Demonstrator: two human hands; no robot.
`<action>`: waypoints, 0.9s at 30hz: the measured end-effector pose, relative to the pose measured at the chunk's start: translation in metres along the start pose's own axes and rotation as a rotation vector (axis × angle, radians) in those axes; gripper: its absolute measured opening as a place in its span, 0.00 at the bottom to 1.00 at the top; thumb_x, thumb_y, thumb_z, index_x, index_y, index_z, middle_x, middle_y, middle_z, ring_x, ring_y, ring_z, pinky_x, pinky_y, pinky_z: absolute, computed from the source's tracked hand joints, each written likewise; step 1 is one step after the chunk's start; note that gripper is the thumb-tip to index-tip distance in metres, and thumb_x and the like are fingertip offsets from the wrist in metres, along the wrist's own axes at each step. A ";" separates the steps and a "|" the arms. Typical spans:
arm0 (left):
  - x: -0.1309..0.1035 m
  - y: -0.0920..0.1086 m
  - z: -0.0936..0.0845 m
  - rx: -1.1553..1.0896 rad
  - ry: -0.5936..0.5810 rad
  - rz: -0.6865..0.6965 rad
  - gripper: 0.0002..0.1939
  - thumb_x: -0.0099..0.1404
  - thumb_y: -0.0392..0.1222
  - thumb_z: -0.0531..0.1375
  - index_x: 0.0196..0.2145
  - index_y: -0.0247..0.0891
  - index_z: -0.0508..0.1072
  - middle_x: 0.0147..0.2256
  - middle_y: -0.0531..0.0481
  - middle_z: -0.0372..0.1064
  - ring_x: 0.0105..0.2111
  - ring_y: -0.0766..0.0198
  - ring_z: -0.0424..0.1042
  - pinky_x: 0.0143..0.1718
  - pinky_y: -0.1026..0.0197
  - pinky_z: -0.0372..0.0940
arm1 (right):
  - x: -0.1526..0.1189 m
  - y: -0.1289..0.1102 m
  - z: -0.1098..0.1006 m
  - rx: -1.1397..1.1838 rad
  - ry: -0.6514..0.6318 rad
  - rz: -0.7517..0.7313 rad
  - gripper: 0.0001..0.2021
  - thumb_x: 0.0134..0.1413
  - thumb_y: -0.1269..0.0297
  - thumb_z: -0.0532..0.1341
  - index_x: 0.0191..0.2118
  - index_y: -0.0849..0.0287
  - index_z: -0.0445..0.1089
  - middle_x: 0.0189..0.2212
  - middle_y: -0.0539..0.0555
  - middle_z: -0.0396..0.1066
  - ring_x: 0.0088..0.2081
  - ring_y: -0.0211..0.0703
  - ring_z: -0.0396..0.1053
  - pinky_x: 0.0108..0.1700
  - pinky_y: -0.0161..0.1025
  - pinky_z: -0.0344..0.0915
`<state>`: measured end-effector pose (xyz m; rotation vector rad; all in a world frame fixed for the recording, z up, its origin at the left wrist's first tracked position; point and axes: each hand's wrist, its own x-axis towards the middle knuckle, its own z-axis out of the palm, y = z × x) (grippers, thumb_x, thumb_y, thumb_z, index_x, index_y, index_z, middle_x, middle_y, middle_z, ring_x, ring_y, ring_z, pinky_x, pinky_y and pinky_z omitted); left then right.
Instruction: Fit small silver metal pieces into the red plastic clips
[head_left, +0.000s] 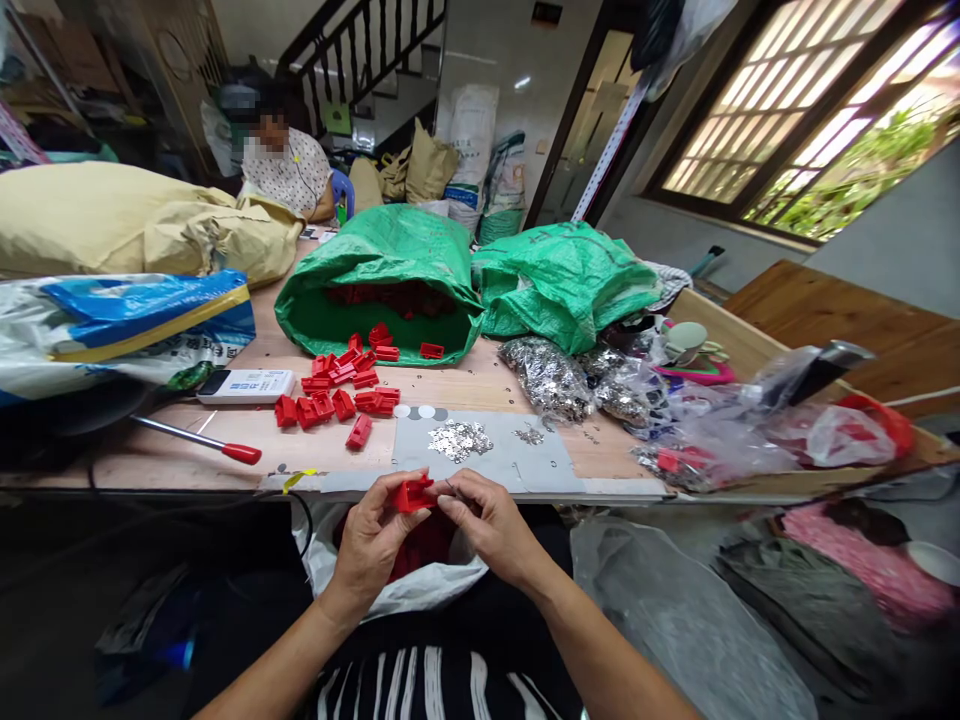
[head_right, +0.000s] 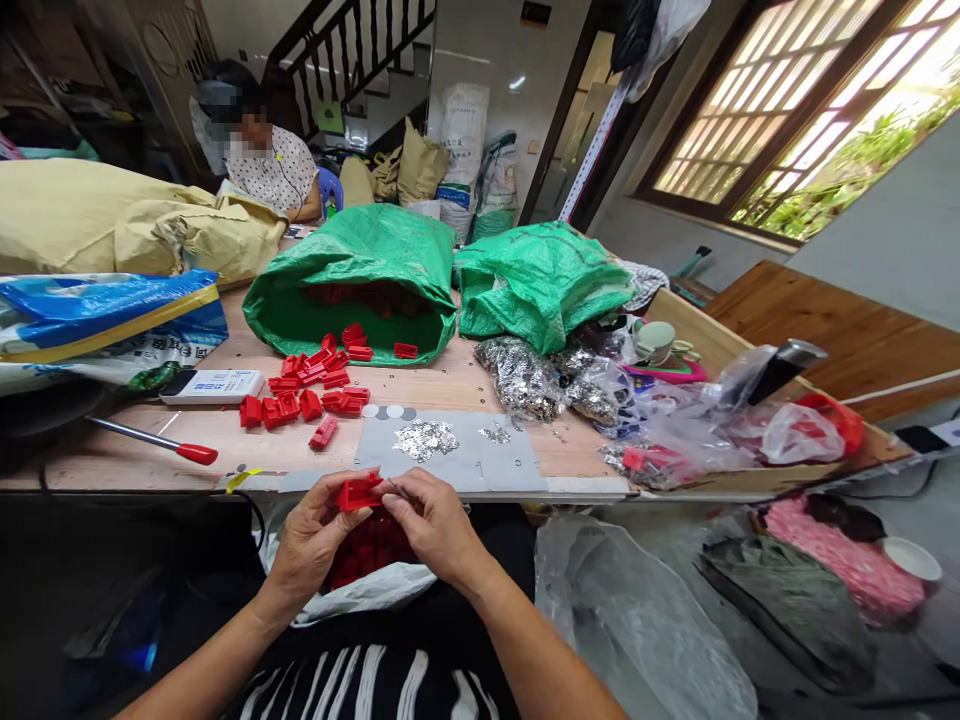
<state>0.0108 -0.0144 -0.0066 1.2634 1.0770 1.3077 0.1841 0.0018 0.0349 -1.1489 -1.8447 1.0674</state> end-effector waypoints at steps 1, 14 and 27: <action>0.000 0.000 0.000 -0.004 0.002 0.001 0.17 0.58 0.42 0.64 0.46 0.42 0.73 0.49 0.46 0.73 0.47 0.57 0.73 0.52 0.56 0.65 | 0.000 0.000 -0.003 0.048 -0.001 0.019 0.10 0.60 0.60 0.56 0.41 0.57 0.73 0.33 0.52 0.69 0.36 0.40 0.67 0.40 0.36 0.62; 0.001 0.003 -0.002 0.055 -0.036 0.019 0.16 0.57 0.41 0.64 0.45 0.43 0.75 0.50 0.46 0.73 0.55 0.52 0.67 0.58 0.48 0.59 | 0.009 0.006 0.002 0.254 0.058 0.155 0.14 0.49 0.54 0.64 0.30 0.58 0.62 0.26 0.46 0.61 0.28 0.35 0.57 0.31 0.32 0.57; 0.000 0.010 0.008 0.192 -0.080 0.122 0.16 0.60 0.40 0.62 0.47 0.43 0.73 0.45 0.48 0.76 0.45 0.57 0.74 0.48 0.58 0.67 | 0.006 0.011 -0.003 0.516 -0.073 0.274 0.20 0.44 0.53 0.68 0.29 0.57 0.57 0.23 0.43 0.56 0.23 0.30 0.51 0.24 0.30 0.49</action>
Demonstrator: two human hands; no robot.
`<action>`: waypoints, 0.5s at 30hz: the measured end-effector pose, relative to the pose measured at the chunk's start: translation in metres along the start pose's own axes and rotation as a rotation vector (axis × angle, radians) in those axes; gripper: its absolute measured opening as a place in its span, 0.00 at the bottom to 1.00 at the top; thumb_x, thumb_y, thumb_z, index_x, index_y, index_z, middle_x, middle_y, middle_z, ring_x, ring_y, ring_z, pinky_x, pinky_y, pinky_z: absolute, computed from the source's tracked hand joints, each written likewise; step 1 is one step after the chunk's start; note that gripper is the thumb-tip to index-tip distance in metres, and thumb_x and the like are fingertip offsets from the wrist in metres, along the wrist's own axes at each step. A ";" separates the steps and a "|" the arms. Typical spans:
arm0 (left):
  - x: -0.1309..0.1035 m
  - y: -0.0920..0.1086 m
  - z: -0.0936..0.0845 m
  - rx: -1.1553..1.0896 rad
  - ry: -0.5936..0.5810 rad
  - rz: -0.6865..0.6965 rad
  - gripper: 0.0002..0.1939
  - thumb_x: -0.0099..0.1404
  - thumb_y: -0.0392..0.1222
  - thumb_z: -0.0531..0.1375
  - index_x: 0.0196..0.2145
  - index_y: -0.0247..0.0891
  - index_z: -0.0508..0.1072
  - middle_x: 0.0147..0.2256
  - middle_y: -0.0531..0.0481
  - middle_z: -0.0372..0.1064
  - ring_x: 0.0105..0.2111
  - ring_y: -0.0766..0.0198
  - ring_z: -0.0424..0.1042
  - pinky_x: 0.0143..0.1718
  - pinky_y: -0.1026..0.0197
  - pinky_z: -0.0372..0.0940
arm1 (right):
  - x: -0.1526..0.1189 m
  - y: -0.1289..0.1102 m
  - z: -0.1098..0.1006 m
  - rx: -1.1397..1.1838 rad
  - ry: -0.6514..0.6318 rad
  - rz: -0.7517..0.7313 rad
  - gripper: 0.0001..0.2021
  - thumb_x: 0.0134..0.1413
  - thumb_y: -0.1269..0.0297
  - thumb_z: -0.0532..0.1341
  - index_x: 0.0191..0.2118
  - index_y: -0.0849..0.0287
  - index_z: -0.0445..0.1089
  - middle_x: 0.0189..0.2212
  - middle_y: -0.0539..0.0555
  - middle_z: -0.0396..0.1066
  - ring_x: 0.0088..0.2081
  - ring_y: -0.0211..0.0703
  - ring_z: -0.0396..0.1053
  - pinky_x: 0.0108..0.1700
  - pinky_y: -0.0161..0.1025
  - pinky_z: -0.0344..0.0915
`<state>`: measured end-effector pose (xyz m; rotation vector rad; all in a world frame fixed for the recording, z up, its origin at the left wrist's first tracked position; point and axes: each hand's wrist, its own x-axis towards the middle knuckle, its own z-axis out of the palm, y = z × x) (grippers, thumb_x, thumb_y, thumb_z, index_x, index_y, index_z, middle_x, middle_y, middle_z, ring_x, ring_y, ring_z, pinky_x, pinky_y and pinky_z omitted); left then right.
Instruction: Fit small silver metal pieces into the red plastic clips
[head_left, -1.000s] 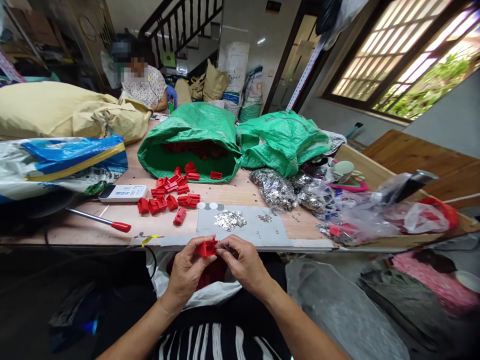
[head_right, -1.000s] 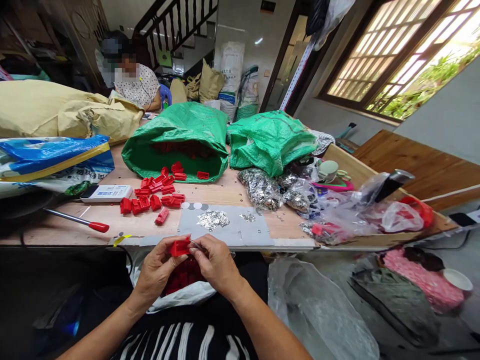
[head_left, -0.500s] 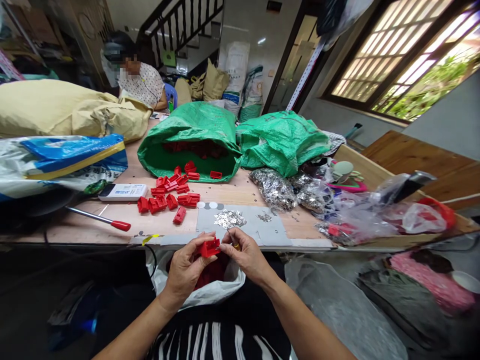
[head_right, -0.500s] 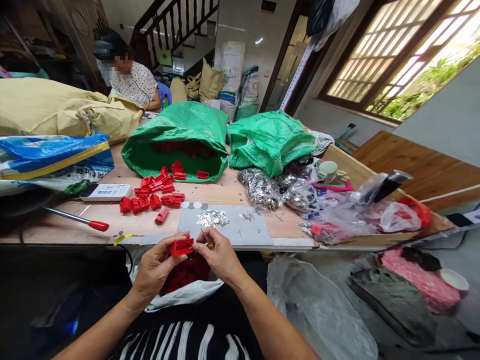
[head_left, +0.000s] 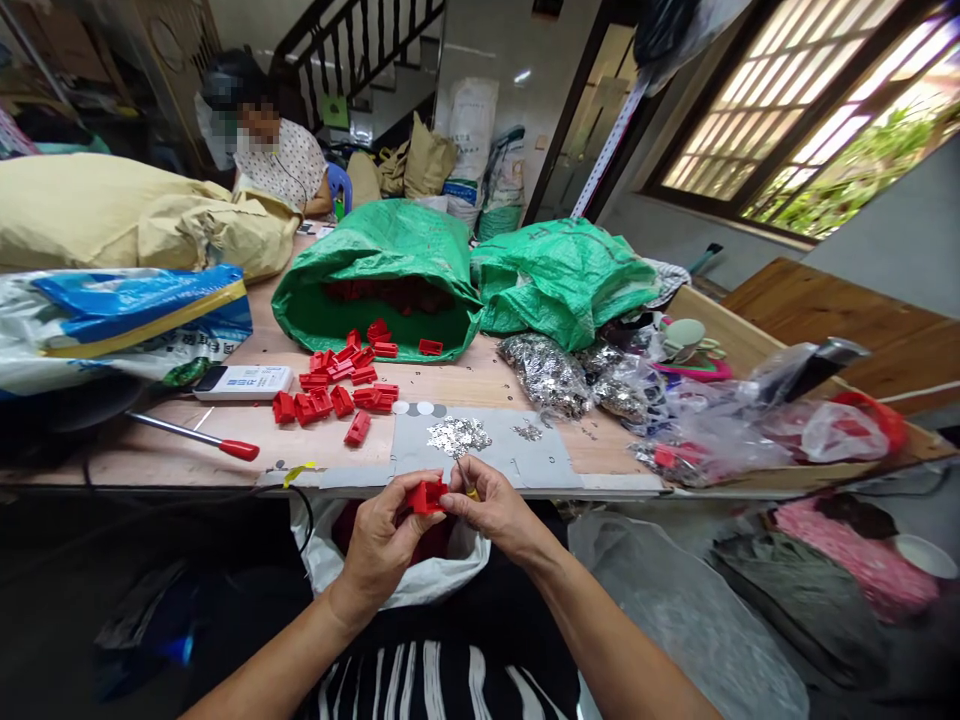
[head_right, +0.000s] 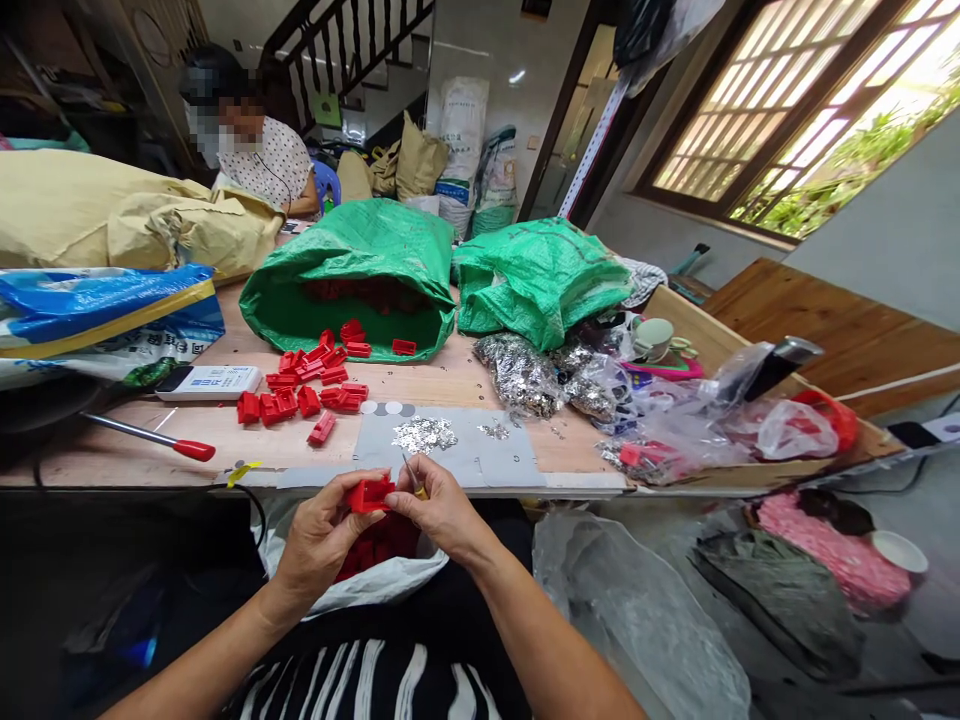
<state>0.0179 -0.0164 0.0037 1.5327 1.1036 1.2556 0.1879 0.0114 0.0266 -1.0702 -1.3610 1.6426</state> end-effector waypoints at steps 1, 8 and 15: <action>-0.001 -0.001 0.002 0.014 -0.006 0.002 0.16 0.60 0.40 0.62 0.47 0.43 0.73 0.45 0.49 0.76 0.44 0.58 0.75 0.47 0.59 0.67 | -0.001 0.003 0.000 0.030 -0.016 0.031 0.20 0.43 0.53 0.69 0.29 0.57 0.56 0.22 0.42 0.54 0.21 0.29 0.49 0.23 0.29 0.46; -0.009 -0.008 0.003 0.015 -0.117 -0.015 0.14 0.62 0.41 0.60 0.46 0.42 0.72 0.43 0.50 0.76 0.41 0.60 0.75 0.44 0.62 0.67 | -0.009 0.030 -0.003 0.217 -0.090 0.111 0.21 0.44 0.55 0.69 0.33 0.56 0.56 0.22 0.41 0.54 0.19 0.27 0.47 0.20 0.28 0.44; -0.012 -0.009 0.002 -0.082 -0.166 -0.058 0.15 0.62 0.41 0.60 0.47 0.42 0.71 0.45 0.50 0.75 0.43 0.61 0.74 0.46 0.62 0.66 | -0.009 0.037 -0.008 0.304 -0.131 0.194 0.22 0.42 0.59 0.71 0.36 0.57 0.57 0.23 0.43 0.61 0.19 0.27 0.54 0.21 0.28 0.47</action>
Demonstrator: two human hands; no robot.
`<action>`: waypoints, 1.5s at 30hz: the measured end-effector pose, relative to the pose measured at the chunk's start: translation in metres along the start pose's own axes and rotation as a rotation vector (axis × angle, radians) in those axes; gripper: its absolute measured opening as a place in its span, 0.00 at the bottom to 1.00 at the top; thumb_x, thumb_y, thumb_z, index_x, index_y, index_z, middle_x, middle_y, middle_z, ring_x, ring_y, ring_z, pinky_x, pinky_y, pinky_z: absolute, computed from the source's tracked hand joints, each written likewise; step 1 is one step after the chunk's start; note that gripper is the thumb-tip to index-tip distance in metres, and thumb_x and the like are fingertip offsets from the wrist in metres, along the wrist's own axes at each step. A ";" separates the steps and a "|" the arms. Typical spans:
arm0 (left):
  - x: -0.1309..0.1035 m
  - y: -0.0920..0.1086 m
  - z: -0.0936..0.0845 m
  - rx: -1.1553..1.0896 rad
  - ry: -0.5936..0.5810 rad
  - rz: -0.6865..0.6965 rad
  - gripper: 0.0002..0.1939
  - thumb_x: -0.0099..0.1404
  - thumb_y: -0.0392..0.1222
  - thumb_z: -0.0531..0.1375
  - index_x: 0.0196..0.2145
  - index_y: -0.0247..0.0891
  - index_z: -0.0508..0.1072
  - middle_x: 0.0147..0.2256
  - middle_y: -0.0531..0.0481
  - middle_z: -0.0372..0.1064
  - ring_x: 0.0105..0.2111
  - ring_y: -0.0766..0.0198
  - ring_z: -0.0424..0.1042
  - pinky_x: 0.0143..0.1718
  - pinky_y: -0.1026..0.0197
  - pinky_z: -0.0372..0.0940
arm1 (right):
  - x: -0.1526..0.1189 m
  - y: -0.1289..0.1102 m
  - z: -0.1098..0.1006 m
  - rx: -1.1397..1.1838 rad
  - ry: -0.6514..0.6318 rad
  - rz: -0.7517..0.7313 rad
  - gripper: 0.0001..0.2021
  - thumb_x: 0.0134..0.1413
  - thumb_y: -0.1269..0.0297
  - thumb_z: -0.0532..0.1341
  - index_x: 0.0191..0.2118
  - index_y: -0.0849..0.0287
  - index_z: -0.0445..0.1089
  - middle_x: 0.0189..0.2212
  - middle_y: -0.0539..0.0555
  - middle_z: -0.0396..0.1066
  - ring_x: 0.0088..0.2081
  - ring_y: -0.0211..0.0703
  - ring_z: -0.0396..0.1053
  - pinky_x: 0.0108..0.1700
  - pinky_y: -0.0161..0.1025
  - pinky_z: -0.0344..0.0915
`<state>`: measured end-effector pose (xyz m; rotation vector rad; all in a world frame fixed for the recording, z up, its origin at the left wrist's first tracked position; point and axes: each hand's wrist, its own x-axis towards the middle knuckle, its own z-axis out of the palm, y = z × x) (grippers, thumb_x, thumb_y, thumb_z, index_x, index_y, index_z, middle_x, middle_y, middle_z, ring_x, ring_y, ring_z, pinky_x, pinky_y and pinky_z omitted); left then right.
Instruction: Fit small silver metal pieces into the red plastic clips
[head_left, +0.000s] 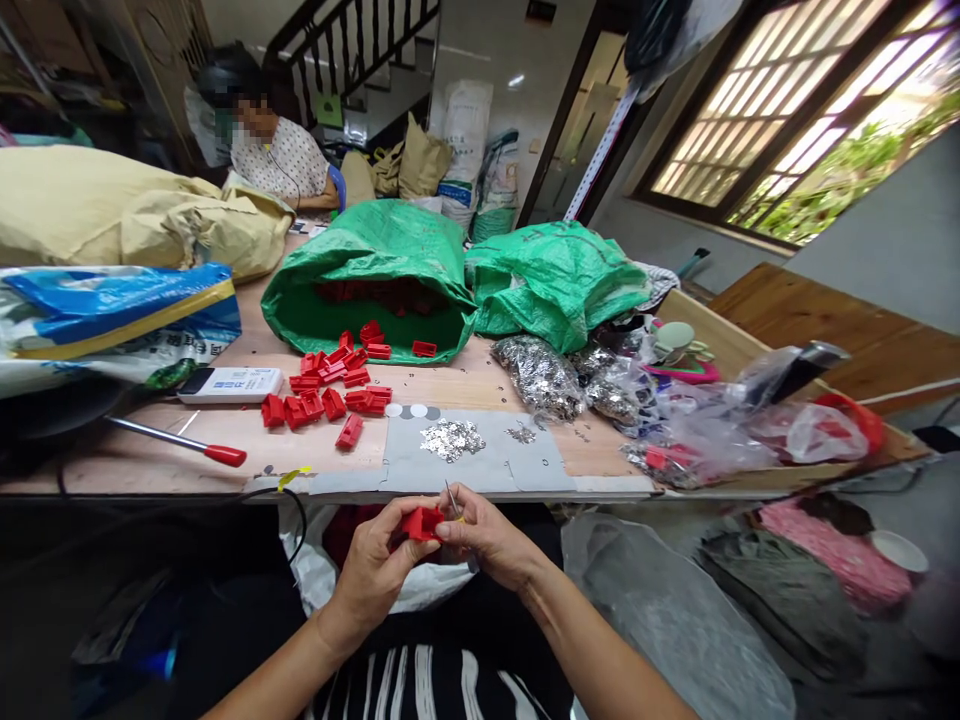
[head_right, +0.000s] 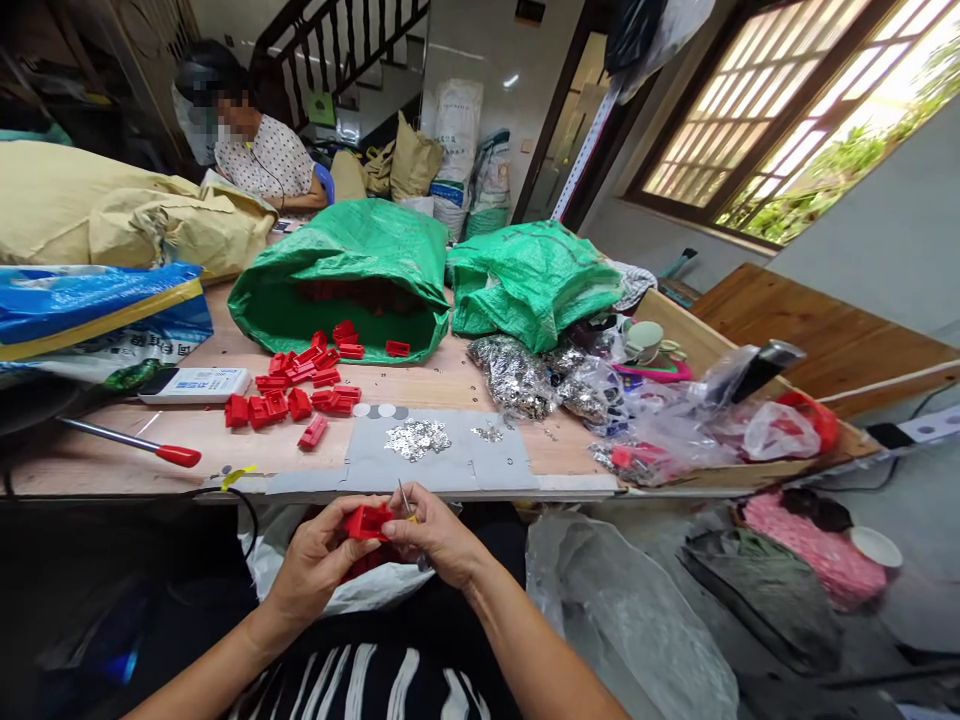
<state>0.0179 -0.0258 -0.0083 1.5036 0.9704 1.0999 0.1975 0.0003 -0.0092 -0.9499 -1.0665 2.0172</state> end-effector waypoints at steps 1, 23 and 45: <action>0.000 -0.001 -0.001 -0.004 0.002 -0.001 0.15 0.62 0.41 0.60 0.47 0.42 0.71 0.45 0.50 0.76 0.43 0.61 0.74 0.46 0.62 0.66 | 0.001 0.000 0.001 0.026 -0.005 0.009 0.22 0.41 0.60 0.71 0.36 0.57 0.57 0.24 0.43 0.61 0.19 0.27 0.54 0.21 0.28 0.46; 0.005 -0.029 -0.021 -0.577 0.273 -0.259 0.16 0.58 0.41 0.65 0.45 0.38 0.71 0.45 0.48 0.74 0.41 0.65 0.72 0.46 0.64 0.65 | 0.068 -0.050 -0.038 -1.504 0.434 -0.237 0.03 0.56 0.68 0.58 0.35 0.56 0.69 0.35 0.51 0.69 0.37 0.40 0.66 0.38 0.35 0.56; 0.021 -0.003 -0.018 -0.783 0.314 -0.302 0.23 0.58 0.41 0.64 0.52 0.46 0.69 0.41 0.52 0.72 0.39 0.64 0.73 0.44 0.59 0.69 | 0.034 -0.055 -0.005 -0.961 0.214 -0.380 0.05 0.56 0.65 0.56 0.37 0.59 0.67 0.29 0.48 0.66 0.31 0.36 0.62 0.34 0.32 0.59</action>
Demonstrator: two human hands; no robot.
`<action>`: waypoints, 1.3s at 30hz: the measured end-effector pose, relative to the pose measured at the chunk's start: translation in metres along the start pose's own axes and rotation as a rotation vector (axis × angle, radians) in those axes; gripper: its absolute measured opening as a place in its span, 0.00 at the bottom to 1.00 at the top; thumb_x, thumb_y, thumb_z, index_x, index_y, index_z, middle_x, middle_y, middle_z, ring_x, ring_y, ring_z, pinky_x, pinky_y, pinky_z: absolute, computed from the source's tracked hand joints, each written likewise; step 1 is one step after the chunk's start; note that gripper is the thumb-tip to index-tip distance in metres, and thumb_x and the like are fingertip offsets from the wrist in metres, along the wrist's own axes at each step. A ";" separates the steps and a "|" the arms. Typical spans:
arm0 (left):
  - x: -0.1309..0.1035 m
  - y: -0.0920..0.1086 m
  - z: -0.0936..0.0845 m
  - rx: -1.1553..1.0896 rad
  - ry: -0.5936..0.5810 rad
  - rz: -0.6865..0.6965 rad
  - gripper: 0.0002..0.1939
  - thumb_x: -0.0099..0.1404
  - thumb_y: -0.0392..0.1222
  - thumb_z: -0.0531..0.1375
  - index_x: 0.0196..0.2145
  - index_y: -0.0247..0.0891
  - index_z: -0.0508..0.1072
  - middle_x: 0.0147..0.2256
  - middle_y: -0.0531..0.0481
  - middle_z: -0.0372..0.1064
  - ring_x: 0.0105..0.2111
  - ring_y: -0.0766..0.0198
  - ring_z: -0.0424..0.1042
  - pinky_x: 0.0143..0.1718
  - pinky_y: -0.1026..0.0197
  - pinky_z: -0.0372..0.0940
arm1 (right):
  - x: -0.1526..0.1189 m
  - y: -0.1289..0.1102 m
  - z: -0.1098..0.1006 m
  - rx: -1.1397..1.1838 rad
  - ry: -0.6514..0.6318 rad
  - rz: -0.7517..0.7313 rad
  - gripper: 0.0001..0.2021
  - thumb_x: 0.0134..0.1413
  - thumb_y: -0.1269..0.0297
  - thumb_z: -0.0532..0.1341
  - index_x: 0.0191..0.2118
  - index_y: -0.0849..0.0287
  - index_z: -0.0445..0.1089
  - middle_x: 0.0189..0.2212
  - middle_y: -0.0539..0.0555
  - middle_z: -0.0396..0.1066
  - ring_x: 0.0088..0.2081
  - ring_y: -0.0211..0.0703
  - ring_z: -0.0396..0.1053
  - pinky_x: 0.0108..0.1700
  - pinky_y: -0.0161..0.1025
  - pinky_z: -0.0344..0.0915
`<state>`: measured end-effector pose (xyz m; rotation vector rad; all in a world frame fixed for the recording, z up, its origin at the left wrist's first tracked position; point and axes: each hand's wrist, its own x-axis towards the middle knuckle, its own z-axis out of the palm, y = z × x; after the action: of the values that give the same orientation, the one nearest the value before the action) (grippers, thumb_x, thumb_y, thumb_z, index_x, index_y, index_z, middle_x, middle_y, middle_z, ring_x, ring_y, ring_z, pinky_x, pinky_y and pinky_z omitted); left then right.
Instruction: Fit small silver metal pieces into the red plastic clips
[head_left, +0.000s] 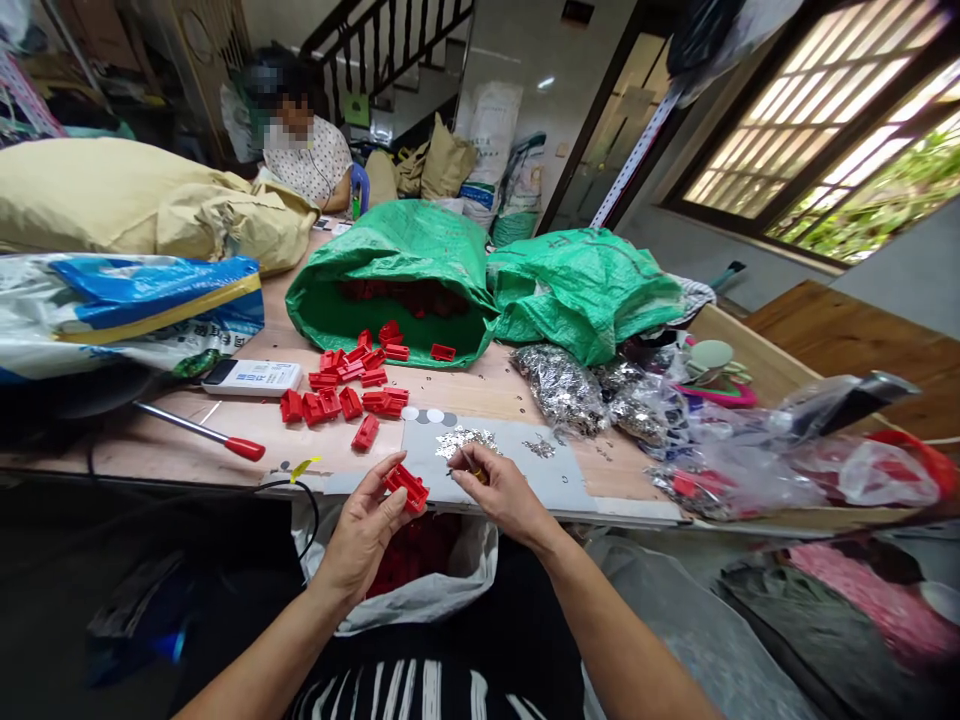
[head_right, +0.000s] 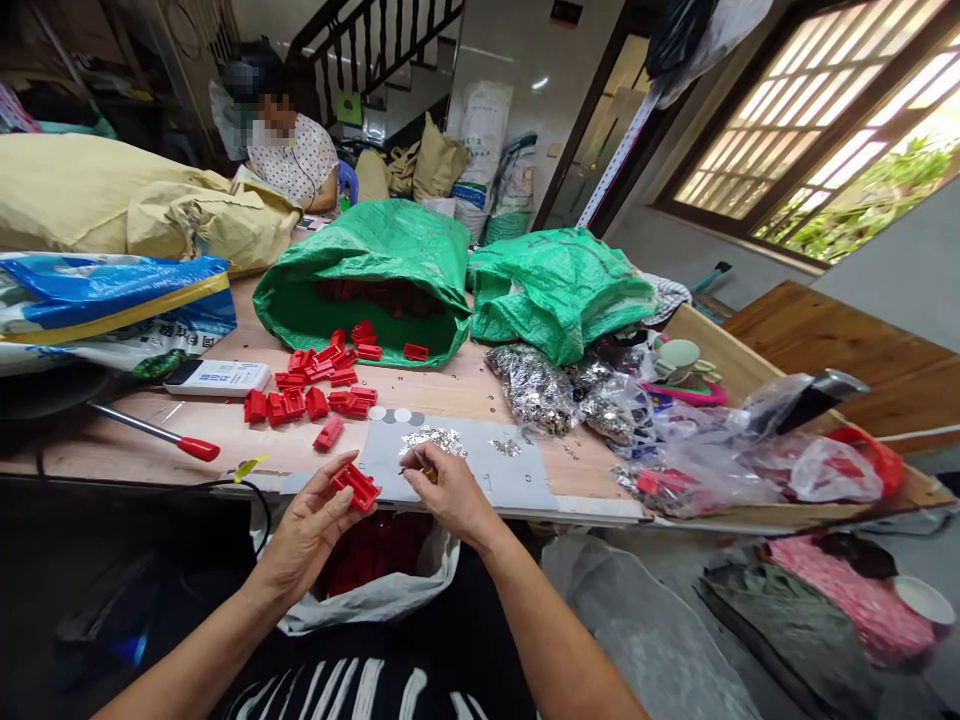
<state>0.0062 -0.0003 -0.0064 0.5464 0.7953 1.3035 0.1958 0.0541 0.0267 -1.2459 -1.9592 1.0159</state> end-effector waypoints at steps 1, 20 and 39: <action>0.000 0.000 0.001 -0.001 -0.010 0.001 0.24 0.58 0.41 0.64 0.52 0.45 0.69 0.41 0.52 0.72 0.39 0.65 0.73 0.44 0.59 0.68 | -0.004 -0.007 0.003 0.003 -0.016 -0.021 0.05 0.56 0.66 0.56 0.37 0.59 0.67 0.30 0.48 0.68 0.31 0.36 0.63 0.35 0.32 0.59; -0.002 0.006 0.011 -0.040 -0.070 -0.021 0.22 0.55 0.38 0.66 0.48 0.42 0.74 0.40 0.50 0.74 0.39 0.65 0.72 0.43 0.63 0.67 | -0.019 -0.023 0.012 0.032 -0.077 -0.160 0.06 0.52 0.69 0.63 0.38 0.57 0.71 0.34 0.52 0.70 0.36 0.39 0.66 0.39 0.35 0.62; 0.002 -0.008 0.005 0.093 -0.130 0.011 0.28 0.53 0.37 0.67 0.52 0.43 0.70 0.40 0.50 0.74 0.38 0.65 0.72 0.43 0.63 0.66 | -0.018 0.000 0.030 0.313 -0.047 0.105 0.15 0.50 0.56 0.65 0.30 0.57 0.57 0.25 0.45 0.57 0.26 0.34 0.53 0.28 0.32 0.53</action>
<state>0.0154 0.0006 -0.0100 0.7033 0.7483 1.2329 0.1789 0.0295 0.0093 -1.1654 -1.6999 1.3565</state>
